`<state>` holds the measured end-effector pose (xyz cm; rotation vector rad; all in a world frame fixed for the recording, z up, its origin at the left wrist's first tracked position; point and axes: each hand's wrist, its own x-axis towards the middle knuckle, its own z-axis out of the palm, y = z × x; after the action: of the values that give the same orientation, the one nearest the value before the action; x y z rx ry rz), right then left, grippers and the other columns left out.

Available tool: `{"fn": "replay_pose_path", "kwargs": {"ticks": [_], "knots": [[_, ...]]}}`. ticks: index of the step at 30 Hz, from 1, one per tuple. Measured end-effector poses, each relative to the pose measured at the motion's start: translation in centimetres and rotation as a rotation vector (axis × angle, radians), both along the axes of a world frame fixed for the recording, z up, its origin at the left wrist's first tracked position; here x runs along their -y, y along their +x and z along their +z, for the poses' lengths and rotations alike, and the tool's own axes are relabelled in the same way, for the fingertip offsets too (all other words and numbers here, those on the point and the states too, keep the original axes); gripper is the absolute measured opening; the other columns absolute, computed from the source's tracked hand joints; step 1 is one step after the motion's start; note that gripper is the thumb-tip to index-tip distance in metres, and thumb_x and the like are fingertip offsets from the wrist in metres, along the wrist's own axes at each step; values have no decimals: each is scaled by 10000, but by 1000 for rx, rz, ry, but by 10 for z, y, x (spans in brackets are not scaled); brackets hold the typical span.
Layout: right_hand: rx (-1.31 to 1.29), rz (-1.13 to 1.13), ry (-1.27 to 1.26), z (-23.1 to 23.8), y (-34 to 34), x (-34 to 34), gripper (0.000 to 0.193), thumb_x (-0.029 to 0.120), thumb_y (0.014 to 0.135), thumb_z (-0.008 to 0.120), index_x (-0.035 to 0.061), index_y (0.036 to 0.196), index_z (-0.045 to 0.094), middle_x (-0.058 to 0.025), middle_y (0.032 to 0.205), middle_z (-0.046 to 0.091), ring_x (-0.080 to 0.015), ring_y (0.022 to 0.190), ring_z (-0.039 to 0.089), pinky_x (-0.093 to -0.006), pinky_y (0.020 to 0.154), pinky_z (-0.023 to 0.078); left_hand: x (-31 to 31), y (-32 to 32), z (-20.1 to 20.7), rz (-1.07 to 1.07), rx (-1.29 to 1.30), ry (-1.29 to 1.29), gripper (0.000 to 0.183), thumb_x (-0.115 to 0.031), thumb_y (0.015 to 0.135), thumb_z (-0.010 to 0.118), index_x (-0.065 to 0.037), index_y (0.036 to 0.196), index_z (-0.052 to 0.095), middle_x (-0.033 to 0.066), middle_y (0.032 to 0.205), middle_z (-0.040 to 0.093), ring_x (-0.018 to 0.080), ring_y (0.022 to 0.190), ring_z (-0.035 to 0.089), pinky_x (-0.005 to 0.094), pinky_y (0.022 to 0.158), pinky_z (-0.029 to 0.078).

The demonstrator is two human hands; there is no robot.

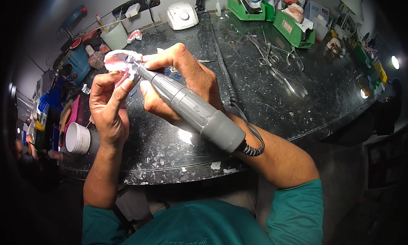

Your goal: The person uses a rotary grinding tool to shape and smooth a pink and white dental prosthesis. They hold the object with one hand and the tool with the other, repeatedly grinding the surface and edges while rotating the prosthesis to access different areas. The person occasionally pauses to inspect the work by hand.

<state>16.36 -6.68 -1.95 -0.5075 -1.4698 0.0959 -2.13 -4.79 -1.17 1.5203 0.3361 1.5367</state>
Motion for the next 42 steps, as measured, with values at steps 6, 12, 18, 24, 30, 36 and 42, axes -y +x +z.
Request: {"fn": "replay_pose_path", "kwargs": {"ticks": [6, 12, 18, 24, 30, 36, 42], "knots": [[31, -21, -10, 0, 3, -2, 382, 135, 719, 835, 19, 1021, 631, -116, 930, 666, -227, 845, 708, -322, 754, 563, -1, 0, -1, 10, -14, -6, 200, 99, 868, 697, -1, 1022, 617, 102, 1092, 670, 156, 1048, 652, 298, 950, 529], [84, 35, -153, 5, 4, 11, 263, -22, 800, 713, -6, 1044, 613, -128, 1064, 664, -145, 991, 653, -345, 988, 501, -1, 0, -1, 21, -40, -1, 201, 91, 869, 705, -2, 1027, 624, 96, 1091, 679, 152, 1037, 657, 292, 945, 529], [41, 69, -263, 8, 2, 16, 298, -24, 818, 712, -13, 1098, 610, -126, 1092, 667, -112, 975, 641, -275, 866, 533, 0, 1, -2, 29, -33, -3, 200, 87, 868, 709, -3, 1025, 624, 91, 1085, 681, 147, 1024, 660, 286, 939, 529], [79, 73, -210, 9, 5, 14, 301, 4, 828, 729, -11, 1104, 609, -133, 1095, 668, -141, 1000, 653, -343, 994, 498, 0, 0, -1, 34, -49, 5, 203, 88, 866, 711, -3, 1024, 624, 88, 1078, 679, 145, 1024, 659, 285, 937, 529], [92, 100, -205, 9, 8, 13, 296, 12, 836, 726, -13, 1106, 607, -136, 1109, 668, -160, 1037, 651, -378, 1049, 466, 0, 0, 0, 31, -42, -1, 195, 84, 870, 710, -1, 1024, 626, 89, 1079, 678, 144, 1019, 658, 288, 936, 532], [-92, 56, -280, 8, -2, 12, 301, 126, 755, 797, 43, 1006, 654, -80, 966, 684, -175, 882, 699, -313, 825, 545, 0, 1, -1, 37, -41, -5, 187, 83, 873, 705, 3, 1023, 628, 90, 1076, 679, 148, 1024, 657, 292, 940, 533], [95, 81, -273, 12, 8, 16, 301, 4, 849, 706, -12, 1125, 586, -131, 1097, 671, -131, 973, 648, -356, 1021, 481, -1, 1, -2, 34, -46, 16, 185, 86, 873, 702, 4, 1021, 629, 92, 1077, 679, 151, 1028, 657, 295, 946, 534]]}}
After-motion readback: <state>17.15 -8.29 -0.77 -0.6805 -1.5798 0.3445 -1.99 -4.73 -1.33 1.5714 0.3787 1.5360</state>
